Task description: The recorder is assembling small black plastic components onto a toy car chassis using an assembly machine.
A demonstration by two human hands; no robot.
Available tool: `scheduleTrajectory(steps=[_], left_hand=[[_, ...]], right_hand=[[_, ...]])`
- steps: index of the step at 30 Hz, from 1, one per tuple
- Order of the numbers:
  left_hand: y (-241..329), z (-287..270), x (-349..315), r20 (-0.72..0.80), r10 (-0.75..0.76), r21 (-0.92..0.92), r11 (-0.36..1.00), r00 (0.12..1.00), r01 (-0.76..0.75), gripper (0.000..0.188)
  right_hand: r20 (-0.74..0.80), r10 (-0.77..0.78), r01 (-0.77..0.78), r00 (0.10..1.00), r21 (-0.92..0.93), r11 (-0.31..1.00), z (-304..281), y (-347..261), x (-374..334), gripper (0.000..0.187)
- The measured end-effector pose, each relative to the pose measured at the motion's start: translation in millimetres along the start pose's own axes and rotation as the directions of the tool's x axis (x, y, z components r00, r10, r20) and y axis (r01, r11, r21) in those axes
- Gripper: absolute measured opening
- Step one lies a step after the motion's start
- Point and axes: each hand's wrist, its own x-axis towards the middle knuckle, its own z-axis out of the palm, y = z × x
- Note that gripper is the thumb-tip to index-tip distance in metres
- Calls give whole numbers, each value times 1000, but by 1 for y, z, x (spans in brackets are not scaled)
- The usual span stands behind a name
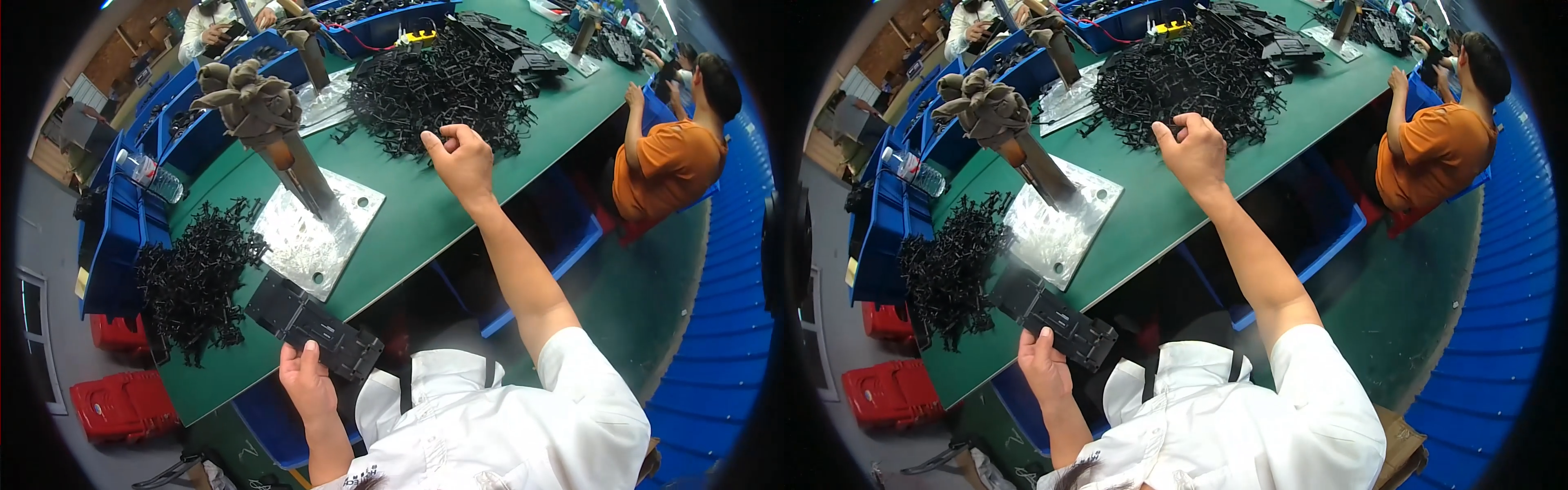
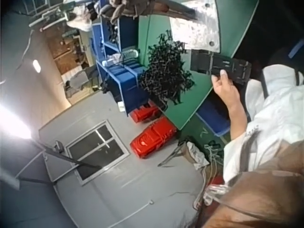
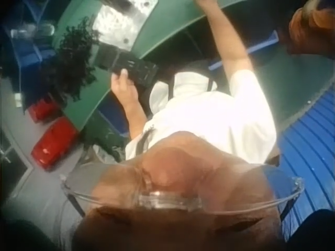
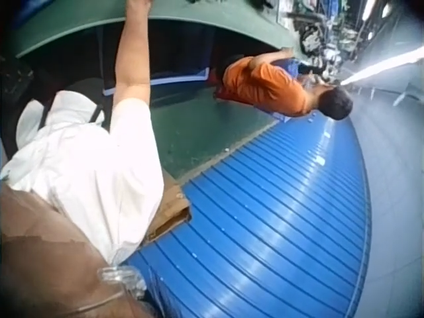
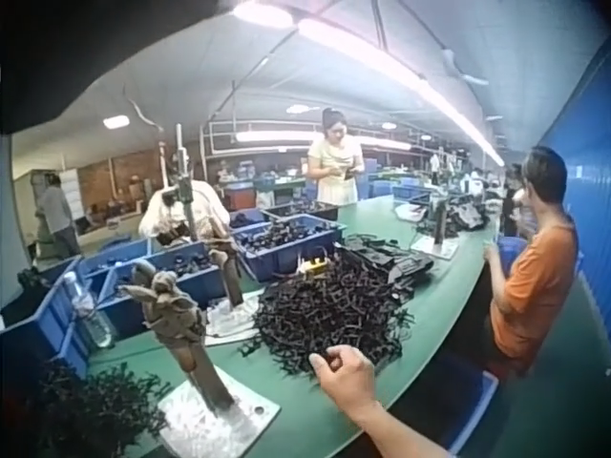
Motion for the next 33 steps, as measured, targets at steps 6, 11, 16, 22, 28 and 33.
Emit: scheduleTrajectory(steps=[6,11,16,22,28,33], left_hand=[[4,-9,-3,-25,18,7,1000,1000,-17,25],[5,-14,-6,-20,23,-26,999,1000,-24,25],[3,-14,-8,20,26,-48,999,999,-25,23],[0,-22,-24,75,19,-41,999,997,-16,24],[0,-23,-30,23,-1,11,1000,1000,1,26],[-4,-18,-20,134,-75,45,997,988,69,26]], right_hand=[[57,62,-53,996,-139,989,20,8,23,25],[259,426,-492,867,579,650,3,0,42,20],[152,417,-435,896,479,762,3,25,43,20],[179,433,-447,884,597,666,-16,24,28,15],[494,290,-573,819,710,409,-24,-18,-36,18],[692,11,-650,722,672,355,-64,-53,-119,13]])
